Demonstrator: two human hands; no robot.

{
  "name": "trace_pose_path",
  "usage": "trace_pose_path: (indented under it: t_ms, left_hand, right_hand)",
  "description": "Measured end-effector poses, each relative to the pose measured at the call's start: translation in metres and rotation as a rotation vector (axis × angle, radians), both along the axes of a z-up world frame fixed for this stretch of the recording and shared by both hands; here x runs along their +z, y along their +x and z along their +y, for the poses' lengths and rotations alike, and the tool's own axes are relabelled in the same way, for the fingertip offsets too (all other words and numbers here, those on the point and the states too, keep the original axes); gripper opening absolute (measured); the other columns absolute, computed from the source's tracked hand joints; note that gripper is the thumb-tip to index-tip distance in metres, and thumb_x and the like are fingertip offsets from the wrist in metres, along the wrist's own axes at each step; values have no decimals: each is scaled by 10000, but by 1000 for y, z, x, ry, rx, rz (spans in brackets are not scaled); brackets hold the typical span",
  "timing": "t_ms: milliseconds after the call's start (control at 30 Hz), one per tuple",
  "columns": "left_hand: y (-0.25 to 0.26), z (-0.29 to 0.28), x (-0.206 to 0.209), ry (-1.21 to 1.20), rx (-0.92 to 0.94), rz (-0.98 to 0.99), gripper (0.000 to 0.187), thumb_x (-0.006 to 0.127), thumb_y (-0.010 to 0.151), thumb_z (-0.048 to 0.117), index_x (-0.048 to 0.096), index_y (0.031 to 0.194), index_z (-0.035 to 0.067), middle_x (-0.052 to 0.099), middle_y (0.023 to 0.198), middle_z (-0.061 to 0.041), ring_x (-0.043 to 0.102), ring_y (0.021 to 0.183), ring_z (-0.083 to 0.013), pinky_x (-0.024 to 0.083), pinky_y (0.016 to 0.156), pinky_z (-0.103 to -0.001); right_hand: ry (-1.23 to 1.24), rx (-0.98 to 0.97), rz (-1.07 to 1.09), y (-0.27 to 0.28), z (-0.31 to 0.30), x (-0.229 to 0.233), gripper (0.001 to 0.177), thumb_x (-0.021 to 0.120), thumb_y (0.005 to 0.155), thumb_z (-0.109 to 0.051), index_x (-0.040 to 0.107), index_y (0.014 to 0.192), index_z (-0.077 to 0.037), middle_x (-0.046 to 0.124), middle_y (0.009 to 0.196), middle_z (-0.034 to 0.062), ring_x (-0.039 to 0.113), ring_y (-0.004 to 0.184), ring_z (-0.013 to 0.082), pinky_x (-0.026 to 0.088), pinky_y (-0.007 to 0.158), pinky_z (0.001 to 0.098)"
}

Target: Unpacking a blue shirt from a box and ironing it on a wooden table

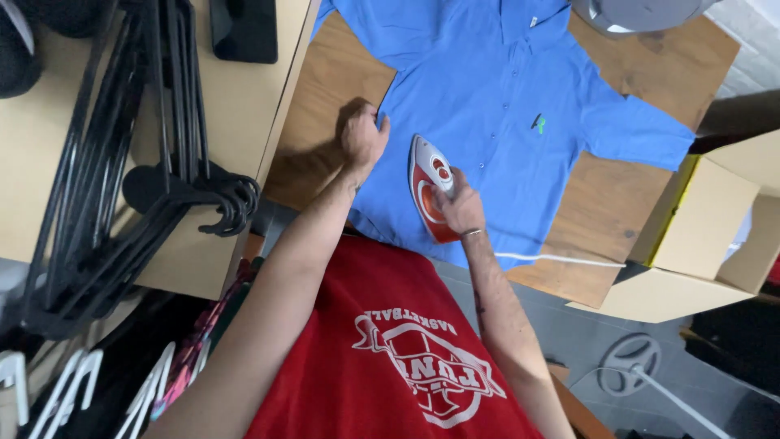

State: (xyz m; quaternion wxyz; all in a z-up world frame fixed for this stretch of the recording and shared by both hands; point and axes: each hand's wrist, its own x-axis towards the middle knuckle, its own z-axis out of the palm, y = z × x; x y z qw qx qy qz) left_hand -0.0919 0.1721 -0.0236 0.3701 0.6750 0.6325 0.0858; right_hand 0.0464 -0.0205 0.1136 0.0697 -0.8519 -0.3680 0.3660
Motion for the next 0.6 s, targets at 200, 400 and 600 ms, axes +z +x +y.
trace_pose_path:
  t_ms: [200, 400, 600]
  left_hand:
    - [53, 42, -27, 205, 0, -75, 380, 826, 825, 380, 582, 1007, 152, 712, 934, -88, 696, 925, -309, 547, 762, -470]
    - [31, 71, -34, 318, -101, -261, 241, 723, 811, 201, 518, 935, 174, 707, 704, 39, 696, 678, -292, 509, 614, -500]
    - [15, 78, -10, 283, -165, -412, 477, 902, 796, 324, 466, 890, 155, 726, 691, 95, 715, 637, -205, 505, 591, -419]
  right_hand:
    - [149, -210, -7, -2, 2, 11, 409, 571, 916, -491, 607, 1152, -159, 761, 935, 76, 715, 833, 328, 524, 754, 449]
    - [127, 105, 82, 7, 2, 5, 700, 651, 894, -529, 501, 1517, -246, 764, 1203, 101, 716, 1116, 325, 550, 852, 414]
    - [62, 1, 45, -5, 12, 8, 750, 619, 888, -570, 503, 1503, -157, 777, 1091, 136, 738, 981, 369, 562, 787, 441]
